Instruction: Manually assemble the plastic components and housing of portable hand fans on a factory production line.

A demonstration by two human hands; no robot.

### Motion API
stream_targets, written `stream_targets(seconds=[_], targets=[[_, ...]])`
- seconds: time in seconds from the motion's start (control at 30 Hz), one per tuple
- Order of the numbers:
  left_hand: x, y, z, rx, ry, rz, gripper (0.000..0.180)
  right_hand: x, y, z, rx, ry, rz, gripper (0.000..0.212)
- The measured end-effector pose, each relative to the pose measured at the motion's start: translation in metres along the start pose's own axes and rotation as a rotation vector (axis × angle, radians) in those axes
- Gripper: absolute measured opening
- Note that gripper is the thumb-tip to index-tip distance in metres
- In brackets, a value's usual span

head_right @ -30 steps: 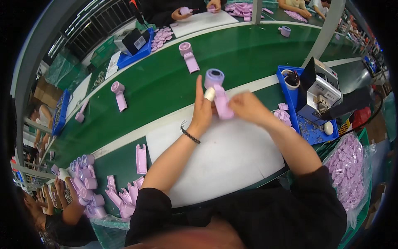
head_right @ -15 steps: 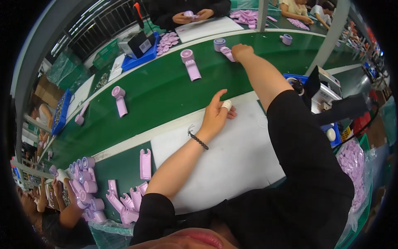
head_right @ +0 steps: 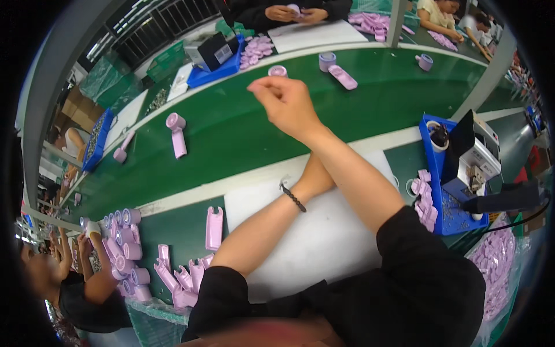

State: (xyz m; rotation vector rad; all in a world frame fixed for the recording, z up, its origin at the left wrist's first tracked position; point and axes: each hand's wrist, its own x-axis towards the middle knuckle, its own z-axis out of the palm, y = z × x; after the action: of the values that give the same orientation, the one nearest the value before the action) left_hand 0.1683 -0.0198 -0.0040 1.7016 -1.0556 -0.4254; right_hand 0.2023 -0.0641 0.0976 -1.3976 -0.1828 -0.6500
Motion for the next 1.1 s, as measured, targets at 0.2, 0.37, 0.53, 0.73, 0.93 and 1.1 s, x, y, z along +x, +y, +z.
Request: stream_targets(seconds=[0.2,0.37,0.53,0.73,0.93,1.1], targets=[[-0.009,-0.012,0.008,0.067,0.092,0.188,0.031,-0.016,-0.029,0.011,0.005,-0.133,-0.036,0.014],[-0.012,-0.019,0.003,-0.353,-0.02,0.022,0.02,-0.03,-0.037,0.023,0.031,-0.293,0.072,0.014],[-0.007,-0.011,0.005,-0.561,-0.088,-0.197,0.026,-0.037,-0.043,0.022,-0.053,-0.42,-0.012,0.013],[-0.018,0.003,0.004,-0.563,0.0,-0.278,0.026,-0.062,-0.065,0.033,-0.229,-0.812,-0.139,0.02],[-0.011,0.009,0.012,-0.591,0.009,-0.275,0.027,-0.065,-0.05,0.023,-0.433,-1.187,-0.141,0.027],[-0.01,0.004,0.015,-0.514,0.015,-0.289,0.027,-0.052,-0.022,0.015,-0.638,-0.99,-0.111,0.028]])
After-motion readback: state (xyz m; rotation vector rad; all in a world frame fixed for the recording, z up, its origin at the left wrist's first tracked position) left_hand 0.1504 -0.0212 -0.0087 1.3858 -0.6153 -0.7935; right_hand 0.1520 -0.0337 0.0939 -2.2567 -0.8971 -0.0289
